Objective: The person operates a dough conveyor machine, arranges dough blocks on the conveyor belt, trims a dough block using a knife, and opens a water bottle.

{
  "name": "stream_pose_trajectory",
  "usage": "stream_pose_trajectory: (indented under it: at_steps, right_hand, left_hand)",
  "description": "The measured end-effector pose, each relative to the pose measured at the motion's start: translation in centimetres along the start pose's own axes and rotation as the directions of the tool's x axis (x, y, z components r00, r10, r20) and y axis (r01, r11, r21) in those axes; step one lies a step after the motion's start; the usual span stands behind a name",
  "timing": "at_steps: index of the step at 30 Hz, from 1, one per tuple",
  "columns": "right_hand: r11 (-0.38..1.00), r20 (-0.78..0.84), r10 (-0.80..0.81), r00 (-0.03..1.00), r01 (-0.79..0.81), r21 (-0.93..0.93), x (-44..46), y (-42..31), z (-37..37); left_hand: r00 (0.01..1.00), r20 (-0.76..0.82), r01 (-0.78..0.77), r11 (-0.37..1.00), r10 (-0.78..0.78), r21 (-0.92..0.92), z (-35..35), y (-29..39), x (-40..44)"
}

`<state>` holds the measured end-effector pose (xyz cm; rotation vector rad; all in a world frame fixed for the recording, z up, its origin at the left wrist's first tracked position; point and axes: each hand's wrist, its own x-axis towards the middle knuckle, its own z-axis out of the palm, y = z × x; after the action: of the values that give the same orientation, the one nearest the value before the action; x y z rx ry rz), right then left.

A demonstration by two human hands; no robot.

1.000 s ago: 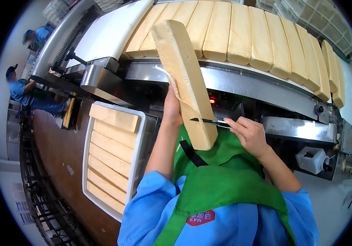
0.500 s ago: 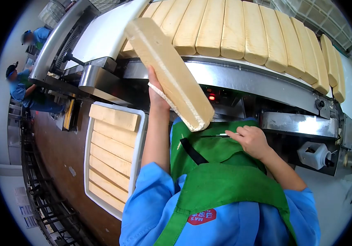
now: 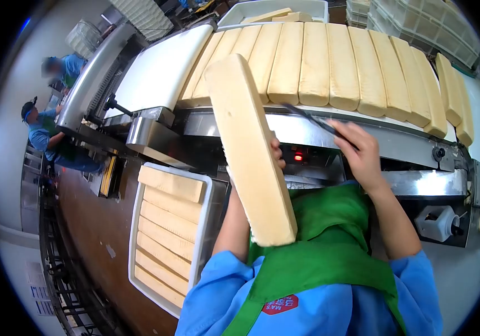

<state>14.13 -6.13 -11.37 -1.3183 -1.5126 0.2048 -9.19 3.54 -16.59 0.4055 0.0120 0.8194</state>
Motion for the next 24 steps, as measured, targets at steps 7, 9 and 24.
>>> stream_pose_trajectory:
  at_steps: [7, 9, 24]
  right_hand:
    - [0.997, -0.105, 0.015, 0.994, -0.008, 0.071, 6.9, -0.3, 1.6]
    - [0.997, -0.074, 0.01, 0.997, -0.004, 0.076, 6.7, -0.1, 1.5]
    - [0.995, 0.245, -0.03, 0.969, 0.004, 0.104, -2.8, -0.6, 2.1]
  left_hand:
    - [0.973, 0.046, 0.228, 0.972, -0.226, -0.062, 1.5, -3.3, -1.1]
    - [0.969, 0.034, 0.248, 0.966, -0.246, -0.068, 2.1, -3.5, -1.2]
    - [1.0, -0.005, 0.009, 0.99, -0.01, -0.142, -1.0, -2.6, -0.8]
